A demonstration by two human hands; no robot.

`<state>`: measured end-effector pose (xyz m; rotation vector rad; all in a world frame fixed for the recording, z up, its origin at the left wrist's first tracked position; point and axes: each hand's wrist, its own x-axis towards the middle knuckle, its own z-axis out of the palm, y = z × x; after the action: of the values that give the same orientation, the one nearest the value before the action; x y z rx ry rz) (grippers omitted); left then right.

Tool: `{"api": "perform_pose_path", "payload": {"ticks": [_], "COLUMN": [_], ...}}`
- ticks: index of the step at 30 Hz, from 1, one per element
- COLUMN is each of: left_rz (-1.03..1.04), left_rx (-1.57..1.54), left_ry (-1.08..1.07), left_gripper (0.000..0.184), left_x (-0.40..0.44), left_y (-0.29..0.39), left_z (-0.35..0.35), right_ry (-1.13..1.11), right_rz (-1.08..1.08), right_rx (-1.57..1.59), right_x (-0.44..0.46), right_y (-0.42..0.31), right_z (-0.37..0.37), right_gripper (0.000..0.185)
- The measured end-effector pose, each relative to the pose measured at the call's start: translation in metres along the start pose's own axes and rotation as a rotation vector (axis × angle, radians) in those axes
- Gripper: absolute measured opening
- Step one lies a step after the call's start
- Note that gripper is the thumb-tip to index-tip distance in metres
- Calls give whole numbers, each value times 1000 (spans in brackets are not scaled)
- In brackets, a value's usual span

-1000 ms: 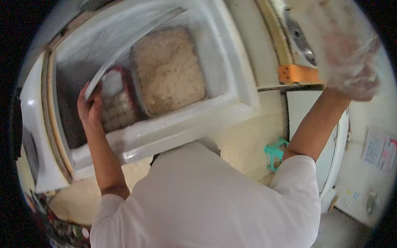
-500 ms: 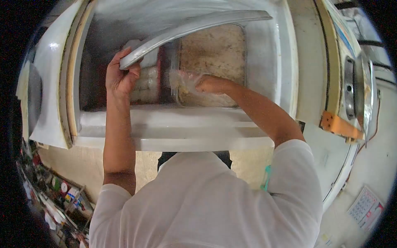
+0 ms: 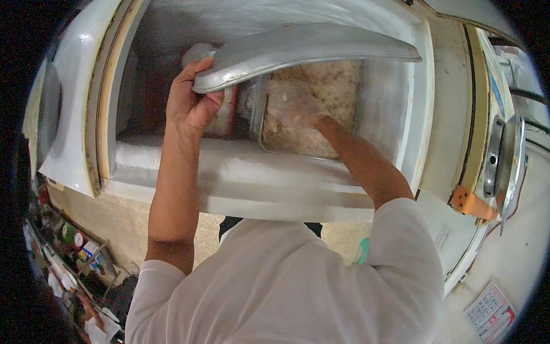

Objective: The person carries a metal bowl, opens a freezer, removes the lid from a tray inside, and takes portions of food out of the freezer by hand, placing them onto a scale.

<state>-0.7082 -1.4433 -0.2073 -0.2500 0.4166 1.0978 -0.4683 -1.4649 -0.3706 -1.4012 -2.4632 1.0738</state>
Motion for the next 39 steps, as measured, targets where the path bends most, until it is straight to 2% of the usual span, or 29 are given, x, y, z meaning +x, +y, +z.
{"api": "perform_pose_path", "payload": {"ticks": [3, 5, 8, 11, 13, 21, 23, 25, 27, 29, 31, 33, 39], "left_rz": [30, 47, 121, 125, 34, 105, 104, 52, 100, 144, 72, 68, 132], "left_rx": [-5, -10, 73, 38, 17, 73, 89, 21, 61, 99, 91, 69, 87], "left_ry": [-2, 17, 98, 60, -44, 59, 82, -25, 41, 105, -3, 16, 105], "left_gripper": [10, 11, 12, 13, 14, 17, 19, 21, 20, 20, 19, 18, 21], "left_x": [-1, 0, -3, -4, 0, -3, -2, -2, -1, -3, -4, -2, -1], "left_y": [-3, -7, -11, -13, -8, -17, -14, -12, -15, -15, -12, -9, -13], "left_z": [-1, 1, 9, 11, 3, 12, 8, 6, 10, 11, 10, 10, 12], "right_ry": [-238, -324, -467, -559, -595, -816, -846, -876, -900, -903, -874, -818, -419], "right_rz": [88, 122, 89, 67, 74, 100, 130, 177, 214, 246, 269, 301, 428], "right_rx": [244, 338, 194, 142, 173, 355, 405, 471, 528, 580, 613, 645, 861], "right_x": [19, 48, 65, 73, 72, 47, 50, 55, 59, 59, 60, 57, 29], "right_y": [42, 82, 51, 39, 35, 18, 29, 42, 55, 62, 67, 68, 83], "right_z": [-16, 6, 10, 5, 11, 55, 67, 75, 81, 84, 83, 82, 38], "right_gripper": [52, 52, 54, 54, 54, 53, 52, 52, 52, 52, 51, 51, 51]}}
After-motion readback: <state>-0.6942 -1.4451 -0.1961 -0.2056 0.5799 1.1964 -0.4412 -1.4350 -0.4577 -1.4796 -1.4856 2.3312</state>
